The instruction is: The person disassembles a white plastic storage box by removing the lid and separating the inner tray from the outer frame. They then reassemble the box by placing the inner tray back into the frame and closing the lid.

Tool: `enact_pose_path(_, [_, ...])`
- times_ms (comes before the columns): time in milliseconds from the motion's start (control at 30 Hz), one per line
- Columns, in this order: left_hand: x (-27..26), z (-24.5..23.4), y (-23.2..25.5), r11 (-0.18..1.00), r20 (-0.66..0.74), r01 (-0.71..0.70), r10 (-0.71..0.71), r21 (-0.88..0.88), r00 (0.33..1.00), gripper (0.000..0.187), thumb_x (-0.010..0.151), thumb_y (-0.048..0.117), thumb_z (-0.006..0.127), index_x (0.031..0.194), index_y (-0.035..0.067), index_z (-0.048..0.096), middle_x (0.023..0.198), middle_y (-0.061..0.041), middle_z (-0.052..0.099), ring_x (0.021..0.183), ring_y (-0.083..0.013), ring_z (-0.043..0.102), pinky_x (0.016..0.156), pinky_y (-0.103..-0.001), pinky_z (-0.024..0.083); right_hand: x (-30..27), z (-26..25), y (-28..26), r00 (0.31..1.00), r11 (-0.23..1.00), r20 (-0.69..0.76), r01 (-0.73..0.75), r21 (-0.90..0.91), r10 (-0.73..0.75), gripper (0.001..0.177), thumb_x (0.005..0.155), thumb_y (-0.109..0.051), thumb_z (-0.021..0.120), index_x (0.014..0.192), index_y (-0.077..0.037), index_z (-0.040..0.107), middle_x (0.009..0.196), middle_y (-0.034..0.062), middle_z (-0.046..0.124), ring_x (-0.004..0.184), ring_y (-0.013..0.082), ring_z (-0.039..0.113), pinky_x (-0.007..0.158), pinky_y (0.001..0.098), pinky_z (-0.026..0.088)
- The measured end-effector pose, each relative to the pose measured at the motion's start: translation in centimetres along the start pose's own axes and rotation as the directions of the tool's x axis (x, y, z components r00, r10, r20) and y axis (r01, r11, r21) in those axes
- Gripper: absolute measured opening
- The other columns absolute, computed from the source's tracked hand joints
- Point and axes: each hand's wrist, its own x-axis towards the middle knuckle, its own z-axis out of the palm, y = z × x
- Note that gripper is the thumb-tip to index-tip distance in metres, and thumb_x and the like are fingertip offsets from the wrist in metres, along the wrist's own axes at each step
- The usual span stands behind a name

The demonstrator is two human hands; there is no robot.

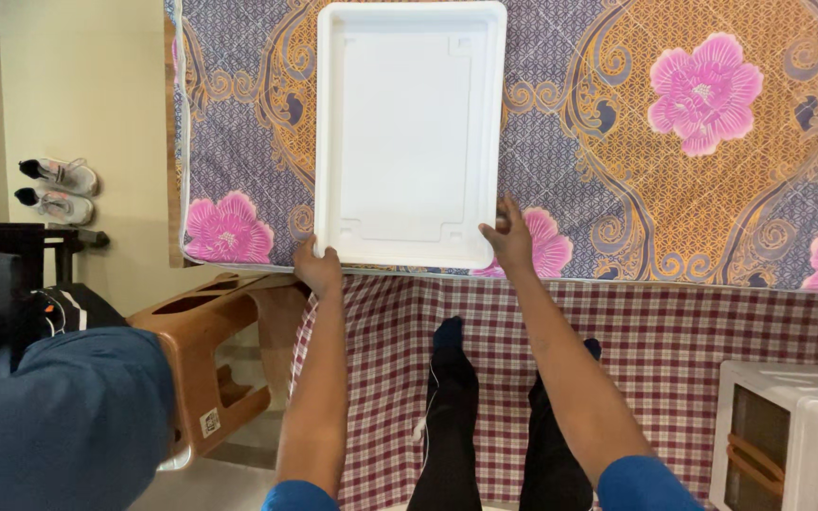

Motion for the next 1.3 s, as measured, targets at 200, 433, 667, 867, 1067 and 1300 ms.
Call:
enact_pose_path(200, [-0.4,-1.4,1.9,0.984,0.094,0.158,-0.15,-0.085,0.984,0.037,0.076,0.003,0.069,0.113,0.002,0.078,0.102,-0.019,0.075,0.092,-0.0358,0.07,0.086,-0.043,0.056,-1.8,0.3,-2.1,0.998,0.968,0.0,0.067,-0.243,-0.069,0.065,0.087,0.001,0.077,0.149,-0.006,0.056,0.122,0.0103,0.063,0.106,0.0178,0.064,0.094,0.03,0.054])
enact_pose_path(433, [-1.5,-1.5,4.8,0.931,0.212,0.345,-0.316,-0.118,0.925,0.039,0.082,0.006,0.073,0.12,0.007,0.076,0.103,-0.018,0.077,0.09,-0.0291,0.075,0.085,-0.039,0.057,-1.5,-0.5,-2.6,0.981,0.968,-0.035,0.183,-0.17,-0.192,0.065,0.092,-0.003,0.071,0.153,-0.009,0.049,0.129,0.0074,0.065,0.115,0.0166,0.064,0.1,0.0294,0.051])
enact_pose_path(667, [-1.8,-0.7,4.4,0.927,0.238,0.325,-0.278,-0.188,0.931,0.04,0.082,0.01,0.076,0.122,0.006,0.074,0.111,-0.016,0.077,0.098,-0.0281,0.075,0.089,-0.038,0.057,0.2,-2.7,0.2,0.998,0.987,-0.021,0.053,-0.153,-0.057,0.061,0.097,-0.01,0.072,0.154,-0.006,0.05,0.121,0.0092,0.067,0.105,0.0156,0.06,0.093,0.029,0.05])
enact_pose_path(867, [-3.9,-1.5,8.5,0.996,-0.037,0.093,-0.093,0.003,0.995,0.048,0.08,0.003,0.076,0.125,-0.004,0.061,0.137,-0.026,0.057,0.135,-0.0413,0.045,0.111,-0.054,0.037,-0.3,-4.0,3.1,0.98,0.987,-0.124,0.151,-0.051,-0.157,0.046,0.1,-0.014,0.069,0.142,0.0,0.055,0.125,0.0061,0.068,0.111,0.0116,0.063,0.097,0.0262,0.051])
enact_pose_path(1067, [-7.9,-3.6,15.6,0.987,0.053,0.126,-0.121,-0.099,0.991,0.044,0.084,-0.002,0.07,0.127,-0.004,0.059,0.135,-0.025,0.051,0.125,-0.0386,0.046,0.103,-0.052,0.038,-3.1,-7.5,2.0,0.968,0.99,-0.24,0.044,-0.136,-0.076,0.042,0.102,-0.022,0.066,0.14,-0.004,0.062,0.118,0.0073,0.07,0.096,0.0118,0.063,0.079,0.0264,0.053])
enact_pose_path(1300, [-12.0,-3.2,20.1,0.79,0.402,0.333,-0.12,-0.515,0.908,0.025,0.094,0.005,0.061,0.119,0.0,0.065,0.113,-0.011,0.072,0.099,-0.0182,0.066,0.086,-0.031,0.056,-7.6,-14.3,-3.2,0.943,1.0,-0.334,-0.005,0.029,0.015,0.044,0.102,-0.03,0.065,0.139,-0.008,0.063,0.106,0.0042,0.066,0.084,0.0098,0.059,0.066,0.0268,0.054])
